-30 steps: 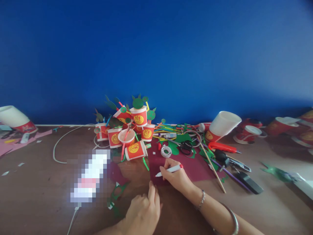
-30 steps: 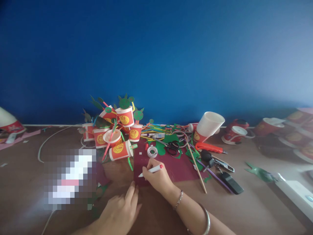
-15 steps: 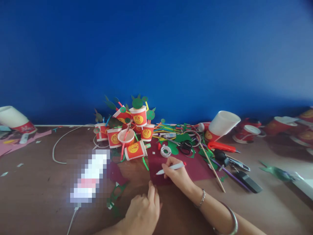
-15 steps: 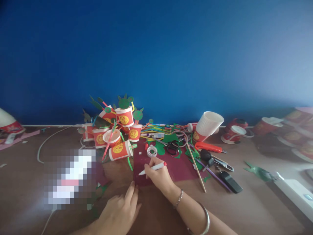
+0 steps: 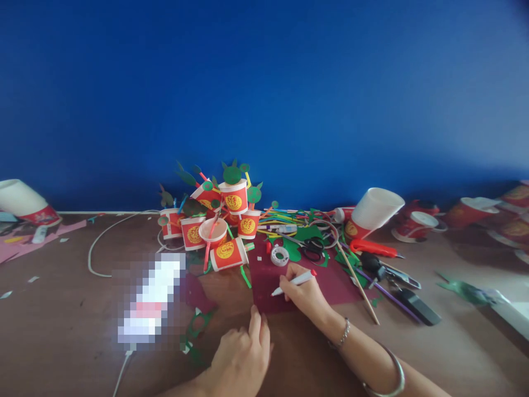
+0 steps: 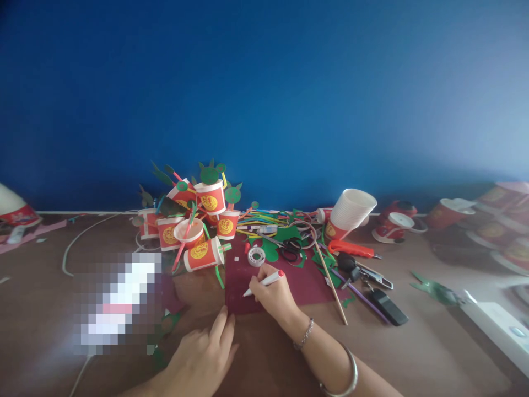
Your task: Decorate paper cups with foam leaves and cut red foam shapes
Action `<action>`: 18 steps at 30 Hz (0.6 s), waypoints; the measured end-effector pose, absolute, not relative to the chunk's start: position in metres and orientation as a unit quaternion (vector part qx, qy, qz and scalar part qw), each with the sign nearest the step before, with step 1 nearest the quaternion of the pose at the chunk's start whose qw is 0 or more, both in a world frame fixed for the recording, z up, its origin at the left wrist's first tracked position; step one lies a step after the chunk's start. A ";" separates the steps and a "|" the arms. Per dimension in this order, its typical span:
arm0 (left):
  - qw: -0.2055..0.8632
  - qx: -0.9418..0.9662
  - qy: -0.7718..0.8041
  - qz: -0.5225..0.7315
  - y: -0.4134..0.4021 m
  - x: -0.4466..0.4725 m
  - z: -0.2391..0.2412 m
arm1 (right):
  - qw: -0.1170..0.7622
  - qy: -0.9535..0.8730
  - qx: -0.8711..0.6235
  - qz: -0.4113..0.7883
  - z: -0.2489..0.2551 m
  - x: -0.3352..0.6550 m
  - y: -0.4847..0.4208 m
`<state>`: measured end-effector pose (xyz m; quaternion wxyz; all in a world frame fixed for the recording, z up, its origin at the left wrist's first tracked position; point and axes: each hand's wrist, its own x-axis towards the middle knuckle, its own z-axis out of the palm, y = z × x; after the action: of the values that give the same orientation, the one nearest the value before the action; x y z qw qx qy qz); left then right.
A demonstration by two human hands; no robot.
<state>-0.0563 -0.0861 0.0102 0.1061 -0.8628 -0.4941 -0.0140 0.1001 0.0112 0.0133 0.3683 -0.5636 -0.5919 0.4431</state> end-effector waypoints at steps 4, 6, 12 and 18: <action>0.107 -0.861 -0.497 -0.017 -0.087 -0.055 0.011 | 0.364 -0.595 -0.563 0.444 0.013 0.101 0.011; 0.109 -0.861 -0.496 -0.020 -0.086 -0.055 0.011 | 0.363 -0.598 -0.565 0.437 0.012 0.101 0.011; 0.106 -0.858 -0.502 -0.017 -0.085 -0.055 0.010 | 0.361 -0.604 -0.568 0.427 0.011 0.101 0.011; 0.113 -0.860 -0.497 -0.017 -0.086 -0.055 0.009 | 0.363 -0.603 -0.558 0.440 0.011 0.100 0.011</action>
<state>-0.0548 -0.0861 0.0094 0.1126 -0.8600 -0.4975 -0.0167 0.1004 0.0113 0.0113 0.3631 -0.5577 -0.6026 0.4405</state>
